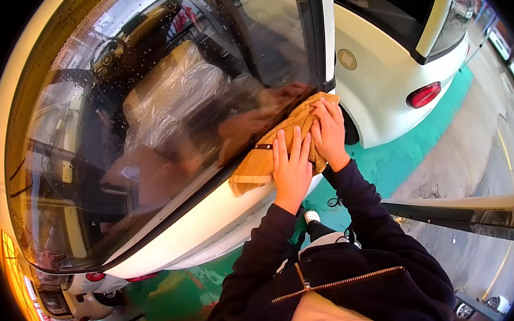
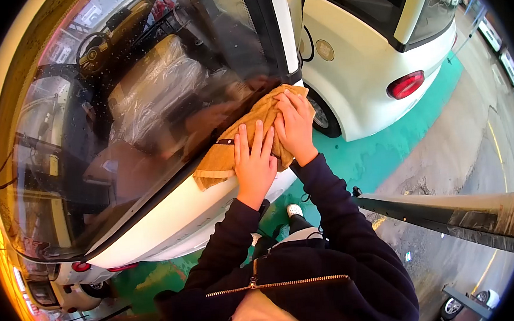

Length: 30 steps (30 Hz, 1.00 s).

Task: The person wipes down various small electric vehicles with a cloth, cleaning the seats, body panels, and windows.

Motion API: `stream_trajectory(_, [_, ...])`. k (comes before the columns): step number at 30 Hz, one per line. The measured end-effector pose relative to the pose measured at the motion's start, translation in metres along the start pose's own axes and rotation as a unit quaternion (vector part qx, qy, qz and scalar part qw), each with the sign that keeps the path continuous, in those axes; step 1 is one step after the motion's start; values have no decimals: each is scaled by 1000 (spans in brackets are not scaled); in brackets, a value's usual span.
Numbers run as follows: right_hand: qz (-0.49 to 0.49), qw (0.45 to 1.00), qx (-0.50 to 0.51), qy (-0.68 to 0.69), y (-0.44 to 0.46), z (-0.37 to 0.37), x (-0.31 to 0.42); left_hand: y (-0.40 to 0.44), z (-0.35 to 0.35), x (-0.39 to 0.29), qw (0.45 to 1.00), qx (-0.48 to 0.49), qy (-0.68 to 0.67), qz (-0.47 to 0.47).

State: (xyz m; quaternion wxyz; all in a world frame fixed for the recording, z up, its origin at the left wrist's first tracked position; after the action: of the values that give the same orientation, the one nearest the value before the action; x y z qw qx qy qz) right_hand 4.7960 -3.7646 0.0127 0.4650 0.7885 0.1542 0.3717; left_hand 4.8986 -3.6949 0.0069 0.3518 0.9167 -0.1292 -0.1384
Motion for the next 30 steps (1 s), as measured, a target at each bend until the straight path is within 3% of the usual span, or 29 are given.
stream_trajectory(2, [13, 998, -51, -21, -5, -8, 4, -10, -6, -2, 1000, 3, -15, 16])
stream_trajectory(7, [-22, 997, -67, 24, -34, -29, 19, -52, -28, -12, 999, -35, 11, 31])
stream_trajectory(9, [66, 991, -33, 114, -62, -32, 9, -83, -31, -3, 999, -2, -45, 1])
stream_trajectory(11, [69, 980, -22, 183, -80, -35, 27, -113, -31, 10, 999, 1, -29, -19])
stream_trajectory(13, [93, 960, 25, 265, -85, -31, 59, -129, -40, 42, 943, -17, -199, -268])
stream_trajectory(14, [53, 949, 45, 308, -76, -33, 84, -130, -50, 51, 928, -55, -216, -298])
stream_trajectory(15, [17, 934, 65, 352, -65, -36, 109, -117, -69, 49, 936, -109, -203, -265])
stream_trajectory(17, [-39, 891, 111, 439, -49, -38, 146, -110, -63, 52, 833, -65, -440, -329])
stream_trajectory(19, [-75, 877, 141, 453, -27, -40, 161, -105, -61, 57, 737, 3, -547, -396])
stream_trajectory(20, [-45, 877, 139, 458, -13, -42, 160, -99, -72, 61, 769, -25, -519, -372])
stream_trajectory(21, [-14, 877, 137, 461, -6, -44, 158, -96, -83, 60, 768, -30, -514, -381])
stream_trajectory(25, [161, 851, 150, 477, -12, -37, 106, -95, -117, 75, 705, -113, -536, -450])
stream_trajectory(27, [267, 803, 323, 424, -44, -10, 88, -99, -125, 75, 617, -157, -629, -446])
stream_trajectory(28, [307, 745, 403, 434, -64, 0, 88, -100, -127, 72, 600, -156, -639, -455])
stream_trajectory(30, [292, 727, 449, 429, -81, 1, 94, -98, -128, 66, 613, -152, -642, -436])
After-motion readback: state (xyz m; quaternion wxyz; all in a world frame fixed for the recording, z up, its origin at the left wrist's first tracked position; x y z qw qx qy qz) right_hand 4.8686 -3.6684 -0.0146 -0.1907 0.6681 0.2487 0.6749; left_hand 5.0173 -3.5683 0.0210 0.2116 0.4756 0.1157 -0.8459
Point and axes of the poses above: each hand's wrist, its own y-axis towards the middle knuckle, its own z-axis out of the palm, x = y × z, the point moved 9 cm from there along y, towards the middle knuckle, and after that the axes turned 13 degrees about -x, right-handed, at the moved point
